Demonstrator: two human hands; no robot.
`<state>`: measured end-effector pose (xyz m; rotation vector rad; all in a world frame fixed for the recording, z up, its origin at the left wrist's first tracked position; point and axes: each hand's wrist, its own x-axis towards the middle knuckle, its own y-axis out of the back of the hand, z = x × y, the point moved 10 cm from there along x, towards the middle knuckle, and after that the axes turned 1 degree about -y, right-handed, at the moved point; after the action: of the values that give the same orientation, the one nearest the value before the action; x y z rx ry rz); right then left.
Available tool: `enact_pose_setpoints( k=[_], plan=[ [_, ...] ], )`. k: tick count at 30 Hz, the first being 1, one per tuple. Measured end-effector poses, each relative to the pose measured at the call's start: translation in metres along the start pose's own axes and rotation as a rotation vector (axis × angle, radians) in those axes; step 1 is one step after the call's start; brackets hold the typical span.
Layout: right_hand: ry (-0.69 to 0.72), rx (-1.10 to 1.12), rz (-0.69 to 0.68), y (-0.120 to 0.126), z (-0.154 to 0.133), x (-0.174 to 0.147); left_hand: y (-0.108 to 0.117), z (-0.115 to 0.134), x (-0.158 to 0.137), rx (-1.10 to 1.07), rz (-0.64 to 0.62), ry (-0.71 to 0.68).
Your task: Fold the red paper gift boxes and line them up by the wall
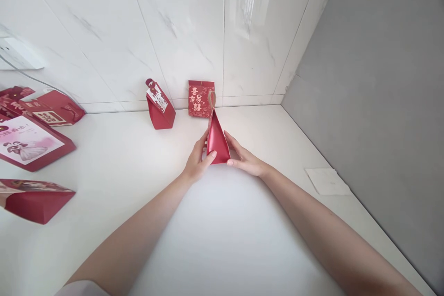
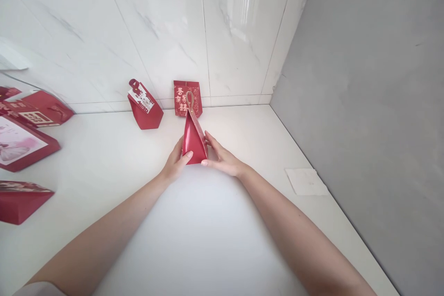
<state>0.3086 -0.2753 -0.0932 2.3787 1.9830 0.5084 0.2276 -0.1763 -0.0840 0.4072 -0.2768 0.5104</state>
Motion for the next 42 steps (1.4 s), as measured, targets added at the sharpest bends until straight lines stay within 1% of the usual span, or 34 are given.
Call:
enact_pose_setpoints(
  k=[2,4,13,21,23,25,27,29,30,33,36,39,42],
  plan=[
    [0.039,0.017,0.004,0.0,-0.007,0.0,-0.008,0.002,-0.001,-0.052,-0.077,0.001],
    [0.044,0.016,0.013,0.002,-0.008,0.0,-0.013,0.003,-0.002,-0.086,-0.114,0.01],
    [0.039,-0.018,0.034,0.005,-0.004,0.001,-0.013,-0.001,-0.001,-0.101,-0.106,0.041],
    [0.051,0.013,0.031,0.004,-0.006,0.001,-0.015,-0.001,-0.002,-0.134,-0.105,0.053],
    [0.053,0.028,0.053,0.008,-0.003,0.001,-0.011,-0.005,-0.002,-0.177,-0.065,0.096],
    [0.022,0.062,0.124,0.017,0.003,0.0,-0.002,-0.016,-0.002,-0.263,0.029,0.203],
    [-0.044,0.08,0.202,0.025,0.013,-0.001,0.007,-0.03,-0.004,-0.352,0.122,0.332],
    [-0.094,0.055,0.245,0.029,0.018,-0.002,0.012,-0.04,-0.006,-0.418,0.166,0.428],
    [-0.095,0.034,0.253,0.03,0.017,-0.002,0.014,-0.044,-0.006,-0.444,0.178,0.454],
    [-0.048,-0.002,0.233,0.027,0.009,0.0,0.02,-0.051,-0.006,-0.525,0.237,0.486],
    [-0.077,0.01,0.181,0.022,0.011,0.0,0.023,-0.055,-0.007,-0.596,0.282,0.495],
    [-0.105,0.02,0.16,0.019,0.015,-0.001,0.021,-0.052,-0.006,-0.627,0.259,0.481],
    [-0.036,-0.115,0.195,0.02,0.007,-0.004,0.018,-0.044,-0.004,-0.595,0.203,0.441]
  ],
)
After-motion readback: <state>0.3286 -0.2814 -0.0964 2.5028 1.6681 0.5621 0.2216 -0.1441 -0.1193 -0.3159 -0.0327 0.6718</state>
